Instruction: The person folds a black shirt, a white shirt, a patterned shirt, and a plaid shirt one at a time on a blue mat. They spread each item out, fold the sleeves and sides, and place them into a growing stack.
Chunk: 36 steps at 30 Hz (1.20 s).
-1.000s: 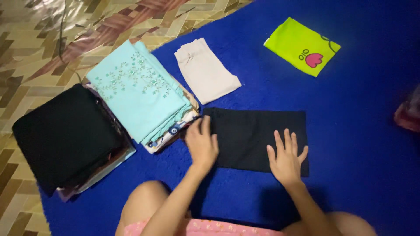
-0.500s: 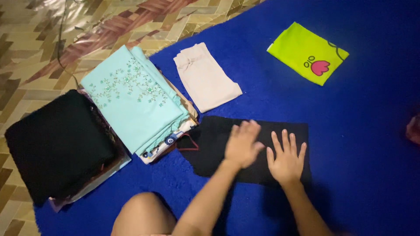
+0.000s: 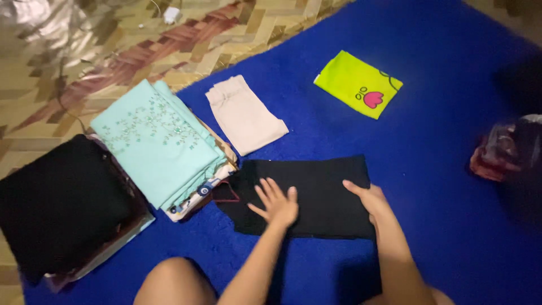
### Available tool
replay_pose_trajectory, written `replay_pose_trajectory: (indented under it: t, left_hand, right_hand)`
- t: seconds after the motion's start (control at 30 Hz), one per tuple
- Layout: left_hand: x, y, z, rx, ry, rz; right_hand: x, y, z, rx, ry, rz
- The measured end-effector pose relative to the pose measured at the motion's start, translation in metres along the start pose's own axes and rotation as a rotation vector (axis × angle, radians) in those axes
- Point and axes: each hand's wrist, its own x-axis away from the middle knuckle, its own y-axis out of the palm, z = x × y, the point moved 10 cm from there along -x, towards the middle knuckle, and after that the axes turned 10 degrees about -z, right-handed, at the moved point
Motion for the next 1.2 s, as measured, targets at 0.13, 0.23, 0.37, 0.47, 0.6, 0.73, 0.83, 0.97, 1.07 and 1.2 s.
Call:
replay_pose_trajectory:
  t: [0.13, 0.23, 0.37, 0.47, 0.6, 0.73, 0.83, 0.97, 1.07, 1.2]
  left_hand:
    - [0.007, 0.053, 0.044, 1.145, -0.161, -0.508]
    - [-0.041, 0.128, 0.064, 2.161, -0.164, -0.818]
    - [0.015, 0.042, 0.057, 2.190, 0.000, -0.841]
    - [0.045, -0.006, 0.064, 2.227, 0.139, -0.865]
    - [0.081, -0.065, 0.072, 2.256, 0.312, -0.893]
    - [0.110, -0.122, 0.070, 2.266, 0.472, -0.908]
    - [0.128, -0.164, 0.057, 2.284, 0.586, -0.888]
    - [0.140, -0.219, 0.015, 2.334, 0.738, -0.789]
    - [0.144, -0.260, -0.033, 2.373, 0.854, -0.672]
    - [0.130, -0.302, -0.124, 2.309, 0.923, -0.572]
  right_hand:
    - [0.062, 0.080, -0.099, 0.386, -0.232, -0.046]
    - [0.163, 0.168, -0.157, 0.994, -0.622, -0.046]
    - [0.249, 0.212, -0.147, 1.326, -0.838, -0.102]
    - [0.292, 0.219, -0.133, 1.426, -1.088, -0.151]
    - [0.322, 0.207, -0.119, 1.446, -1.231, -0.379]
    - [0.349, 0.136, -0.182, 0.977, -1.325, 0.324]
    - [0.230, 0.078, -0.138, 0.240, -0.792, 0.114]
    - [0.201, 0.161, -0.090, -0.225, -0.217, -0.365]
    - [0.214, 0.236, -0.088, -0.174, -0.085, -0.623]
    - [0.210, 0.308, -0.093, -0.004, -0.101, -0.744]
